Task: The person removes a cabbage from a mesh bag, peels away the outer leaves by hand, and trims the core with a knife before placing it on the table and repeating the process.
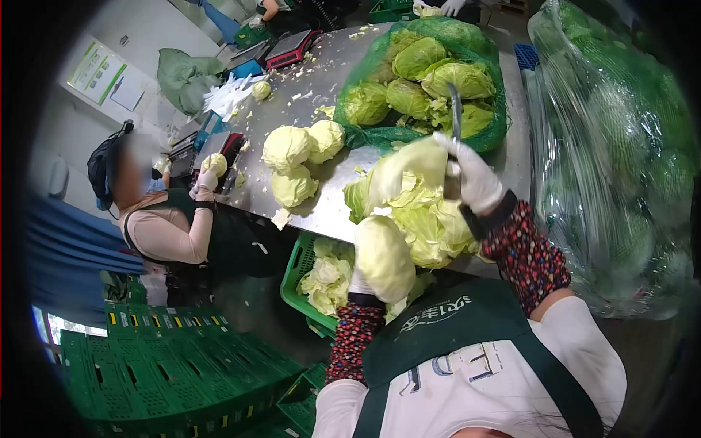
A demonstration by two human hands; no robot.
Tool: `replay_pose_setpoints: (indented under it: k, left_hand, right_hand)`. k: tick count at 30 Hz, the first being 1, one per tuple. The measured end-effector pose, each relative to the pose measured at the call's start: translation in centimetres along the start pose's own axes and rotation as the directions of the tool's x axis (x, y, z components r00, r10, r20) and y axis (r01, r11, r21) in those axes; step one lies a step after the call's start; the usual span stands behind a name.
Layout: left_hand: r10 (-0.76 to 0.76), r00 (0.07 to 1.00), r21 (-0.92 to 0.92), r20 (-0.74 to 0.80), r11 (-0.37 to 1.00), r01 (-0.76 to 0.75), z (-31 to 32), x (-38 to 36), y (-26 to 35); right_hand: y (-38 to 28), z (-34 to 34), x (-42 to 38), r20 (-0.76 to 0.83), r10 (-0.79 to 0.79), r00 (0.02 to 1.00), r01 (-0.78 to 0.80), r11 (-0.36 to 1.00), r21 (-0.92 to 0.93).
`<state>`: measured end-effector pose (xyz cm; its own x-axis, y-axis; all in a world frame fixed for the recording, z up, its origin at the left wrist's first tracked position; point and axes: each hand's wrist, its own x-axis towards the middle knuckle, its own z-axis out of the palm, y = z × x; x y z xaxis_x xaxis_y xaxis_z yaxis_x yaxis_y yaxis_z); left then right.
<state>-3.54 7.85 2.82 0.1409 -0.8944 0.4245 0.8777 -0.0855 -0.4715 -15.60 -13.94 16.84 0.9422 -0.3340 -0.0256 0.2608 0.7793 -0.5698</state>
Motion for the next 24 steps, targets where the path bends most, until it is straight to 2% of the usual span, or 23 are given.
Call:
replay_pose_setpoints:
  k: [1, 2, 3, 4, 5, 6, 7, 8, 9, 10, 11, 12, 13, 15, 16, 19, 21, 22, 23, 24]
  left_hand:
    - [0.25, 0.895, -0.402, -0.369, 0.826, -0.396, 3.3, 0.5, -5.7]
    - [0.254, 0.895, -0.396, -0.367, 0.828, -0.398, 3.5, 0.5, -4.9]
    - [0.056, 0.917, 0.075, -0.395, 0.997, -0.028, 3.7, 0.5, -3.3]
    - [-0.09, 0.857, 0.494, -0.508, 0.784, 0.375, 3.6, 0.5, -1.7]
    - [-0.071, 0.865, 0.509, -0.497, 0.784, 0.357, 2.6, 0.4, -0.5]
    - [-0.204, 0.936, 0.405, -0.288, 0.859, 0.312, 0.8, 0.5, 0.2]
    - [-0.296, 0.954, 0.286, -0.05, 0.911, 0.298, -0.4, 0.3, 0.8]
    - [-0.233, 0.972, 0.281, 0.015, 0.934, 0.22, -0.5, -0.3, 1.1]
    - [-0.223, 0.975, 0.298, 0.02, 0.932, 0.208, -0.3, -1.3, 1.8]
    - [-0.084, 0.996, 0.284, -0.036, 0.955, 0.091, -0.1, -2.4, 2.8]
    - [0.053, 0.994, 0.274, -0.092, 0.961, -0.025, 0.5, -3.3, 3.3]
    - [0.152, 0.981, 0.372, -0.117, 0.923, -0.099, 2.1, -3.4, 2.5]
    - [0.149, 0.983, 0.384, -0.109, 0.918, -0.097, 2.6, -4.3, 3.7]
    - [0.451, 0.873, 0.645, -0.182, 0.726, -0.24, 3.4, -6.0, 7.2]
    - [0.441, 0.88, 0.648, -0.179, 0.725, -0.231, 4.6, -6.1, 8.1]
    - [0.555, 0.825, 0.829, -0.106, 0.507, -0.234, 8.4, -5.0, 11.3]
    - [0.703, 0.707, 0.839, -0.082, 0.432, -0.332, 10.9, -2.9, 12.7]
    - [0.718, 0.694, 0.854, -0.042, 0.386, -0.348, 11.8, -1.8, 14.3]
    - [0.762, 0.648, 0.897, -0.019, 0.299, -0.325, 13.3, 0.5, 14.1]
    - [0.791, 0.61, 0.946, -0.051, 0.235, -0.225, 15.0, 2.7, 13.8]
  right_hand:
    - [-1.1, 0.6, 0.9, -0.194, -0.002, 0.981, 0.01, 0.999, 0.041]
    - [-1.3, -1.9, 2.0, -0.229, 0.006, 0.974, -0.015, 0.999, -0.039]
    - [-1.3, -5.4, 2.5, -0.26, 0.015, 0.966, -0.048, 0.992, -0.119]
    - [-1.2, -6.9, 1.8, -0.364, 0.005, 0.931, -0.059, 0.989, -0.135]
    - [-0.9, -8.4, 1.0, -0.461, -0.005, 0.887, -0.074, 0.985, -0.154]
    - [-0.3, -10.9, 0.1, -0.507, -0.065, 0.86, -0.098, 0.953, -0.287]
    - [0.7, -13.7, -0.9, -0.541, -0.132, 0.831, -0.124, 0.903, -0.411]
    - [1.7, -16.3, -1.9, -0.525, -0.27, 0.807, -0.169, 0.746, -0.645]
    - [2.7, -18.5, -3.0, -0.464, -0.405, 0.788, -0.213, 0.529, -0.822]
    - [3.4, -20.4, -4.5, -0.411, -0.538, 0.736, -0.307, 0.275, -0.911]
    - [4.1, -21.6, -5.8, -0.314, -0.655, 0.687, -0.407, 0.011, -0.913]
    - [4.7, -21.5, -6.8, -0.305, -0.714, 0.63, -0.442, -0.007, -0.897]
    - [4.9, -21.0, -7.7, -0.291, -0.771, 0.566, -0.477, -0.019, -0.878]
    - [4.2, -17.7, -9.1, -0.354, -0.766, 0.537, -0.453, 0.092, -0.887]
    - [4.1, -17.3, -9.4, -0.349, -0.774, 0.529, -0.447, 0.096, -0.889]
    - [3.5, -15.9, -9.7, -0.287, -0.808, 0.515, -0.361, 0.1, -0.927]
    - [3.4, -13.6, -9.0, -0.269, -0.781, 0.564, -0.299, 0.11, -0.948]
    - [3.5, -13.2, -8.5, -0.242, -0.78, 0.578, -0.254, 0.11, -0.961]
    - [3.6, -12.3, -7.9, -0.233, -0.79, 0.568, -0.252, 0.103, -0.962]
    - [3.7, -11.0, -7.1, -0.251, -0.756, 0.604, -0.277, 0.095, -0.956]
